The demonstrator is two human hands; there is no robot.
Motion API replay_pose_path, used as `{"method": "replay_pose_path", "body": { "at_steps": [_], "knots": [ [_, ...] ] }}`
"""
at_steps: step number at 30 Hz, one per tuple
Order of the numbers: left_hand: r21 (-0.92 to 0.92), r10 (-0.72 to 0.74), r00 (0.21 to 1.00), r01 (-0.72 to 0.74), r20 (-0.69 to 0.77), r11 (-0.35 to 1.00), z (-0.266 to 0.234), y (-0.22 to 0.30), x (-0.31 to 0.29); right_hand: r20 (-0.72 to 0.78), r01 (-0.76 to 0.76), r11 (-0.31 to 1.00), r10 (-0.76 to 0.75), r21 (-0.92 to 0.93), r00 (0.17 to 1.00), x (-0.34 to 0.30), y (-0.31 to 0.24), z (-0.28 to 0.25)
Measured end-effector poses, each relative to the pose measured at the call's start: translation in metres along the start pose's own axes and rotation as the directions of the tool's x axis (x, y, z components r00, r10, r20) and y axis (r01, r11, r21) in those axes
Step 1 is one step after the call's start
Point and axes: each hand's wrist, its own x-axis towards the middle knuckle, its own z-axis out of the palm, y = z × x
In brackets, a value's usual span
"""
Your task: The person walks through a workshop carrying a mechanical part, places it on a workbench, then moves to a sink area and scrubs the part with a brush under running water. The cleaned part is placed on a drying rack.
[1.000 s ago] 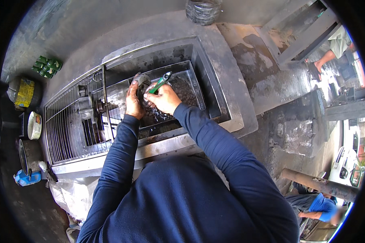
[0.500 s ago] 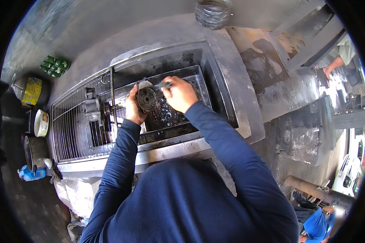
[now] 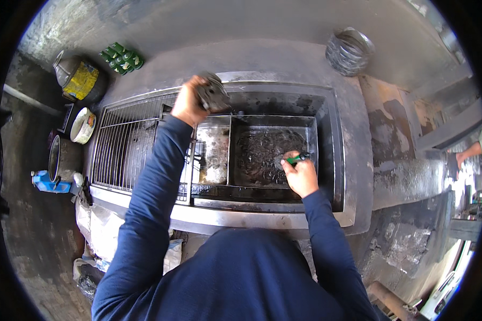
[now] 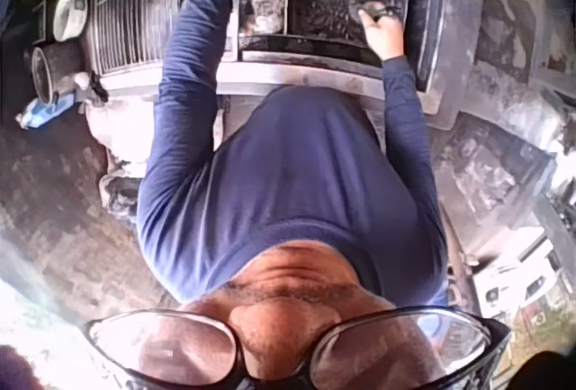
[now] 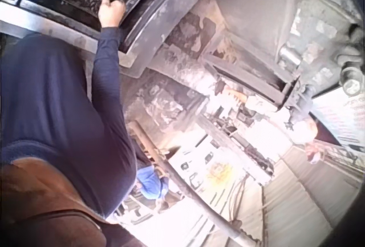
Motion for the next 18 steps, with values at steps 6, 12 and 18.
{"method": "replay_pose_path", "body": {
  "at_steps": [6,12,18],
  "knots": [
    [0.328,0.151,0.962,-0.070,-0.229,0.942,-0.103,0.127,0.045,0.000,-0.071,0.995,0.072,0.063,0.997,-0.012,-0.001,0.003],
    [0.102,-0.025,0.935,0.065,-0.353,0.993,-0.222,0.109,0.060,0.045,-0.132,0.991,0.131,0.029,0.990,-0.013,0.001,0.012],
    [0.338,0.136,0.890,0.022,-0.435,0.941,-0.258,0.070,0.063,0.071,-0.129,0.990,0.133,-0.051,0.989,-0.011,-0.005,0.021]
  ]
}}
